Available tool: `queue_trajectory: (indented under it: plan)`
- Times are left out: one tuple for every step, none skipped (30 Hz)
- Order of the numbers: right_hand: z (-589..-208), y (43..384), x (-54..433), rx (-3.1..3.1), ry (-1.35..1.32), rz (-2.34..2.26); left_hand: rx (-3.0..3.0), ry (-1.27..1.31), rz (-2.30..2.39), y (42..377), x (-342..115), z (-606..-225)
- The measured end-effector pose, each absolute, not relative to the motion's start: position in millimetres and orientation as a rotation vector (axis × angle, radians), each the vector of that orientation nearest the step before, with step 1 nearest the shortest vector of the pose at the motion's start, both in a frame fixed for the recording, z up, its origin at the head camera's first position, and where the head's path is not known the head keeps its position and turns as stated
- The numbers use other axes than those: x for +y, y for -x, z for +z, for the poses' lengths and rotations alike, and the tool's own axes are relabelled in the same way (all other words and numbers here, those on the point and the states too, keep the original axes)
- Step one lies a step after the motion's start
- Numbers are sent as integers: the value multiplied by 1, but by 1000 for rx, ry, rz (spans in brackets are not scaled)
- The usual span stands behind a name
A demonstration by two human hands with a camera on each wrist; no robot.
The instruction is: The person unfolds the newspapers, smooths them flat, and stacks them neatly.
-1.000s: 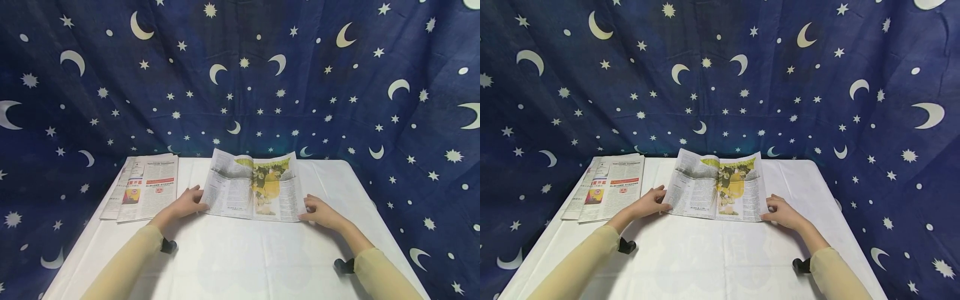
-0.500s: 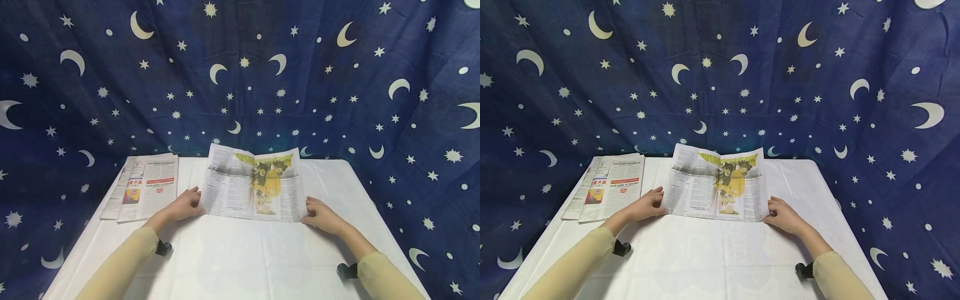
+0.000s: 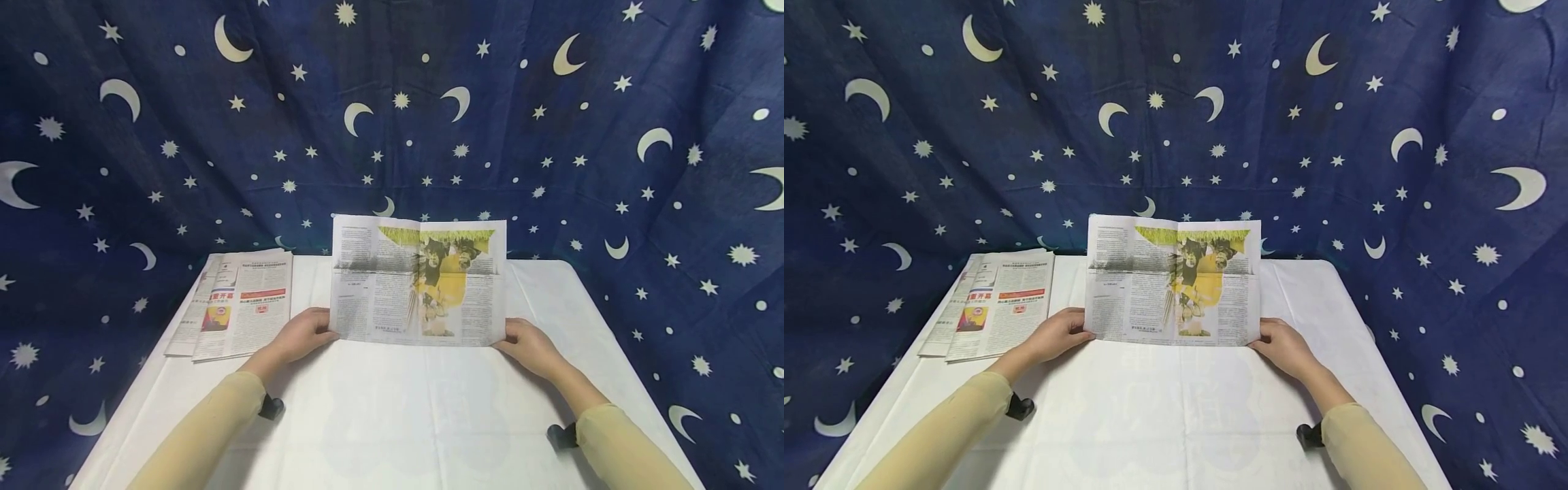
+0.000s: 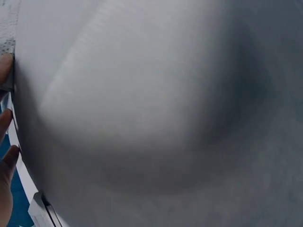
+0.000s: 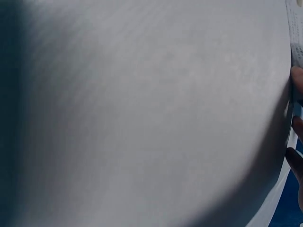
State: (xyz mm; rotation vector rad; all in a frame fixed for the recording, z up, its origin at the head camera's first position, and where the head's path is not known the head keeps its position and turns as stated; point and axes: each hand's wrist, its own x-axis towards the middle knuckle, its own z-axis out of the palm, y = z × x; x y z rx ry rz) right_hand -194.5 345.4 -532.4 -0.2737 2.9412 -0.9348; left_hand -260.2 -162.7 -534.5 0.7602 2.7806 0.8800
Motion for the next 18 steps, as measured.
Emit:
queue_trajectory:
  plan:
    - [-532, 194, 346, 2949, 279, -921, 2791, -768, 866, 259, -163, -534]
    - [-531, 194, 347, 2954, 290, -903, 2805, -776, 849, 259, -164, -533]
    - [-531, 193, 347, 2960, 297, -890, 2818, -790, 833, 258, -165, -532]
    - [-531, 192, 348, 2969, 306, -872, 2830, -806, 818, 257, -166, -532]
    - [-531, 192, 349, 2977, 316, -855, 2836, -823, 810, 257, -167, -531]
    - [-531, 191, 350, 2985, 337, -840, 2840, -843, 806, 256, -168, -530]
    - [-531, 190, 351, 2991, 355, -828, 2837, -854, 809, 256, -168, -530]
    - [-531, 189, 352, 3000, 369, -816, 2838, -872, 806, 256, -169, -530]
    - [-531, 188, 352, 3009, 378, -811, 2837, -890, 803, 256, -170, -530]
    - [-532, 187, 353, 3017, 391, -803, 2834, -901, 799, 256, -170, -530]
    - [-532, 187, 353, 3024, 406, -800, 2833, -908, 796, 256, -171, -531]
    - [-533, 186, 354, 3033, 420, -794, 2836, -916, 787, 256, -171, -532]
    - [-534, 185, 355, 3040, 424, -790, 2847, -937, 773, 256, -171, -533]
    - [-534, 185, 355, 3048, 432, -786, 2861, -959, 760, 257, -172, -533]
    - [-535, 184, 356, 3053, 440, -780, 2875, -975, 745, 257, -172, -534]
    - [-535, 184, 356, 3058, 447, -774, 2891, -1000, 731, 256, -172, -534]
    - [-535, 184, 356, 3064, 454, -764, 2909, -1027, 715, 256, -172, -535]
    - [-536, 185, 357, 3071, 457, -753, 2925, -1054, 702, 255, -172, -535]
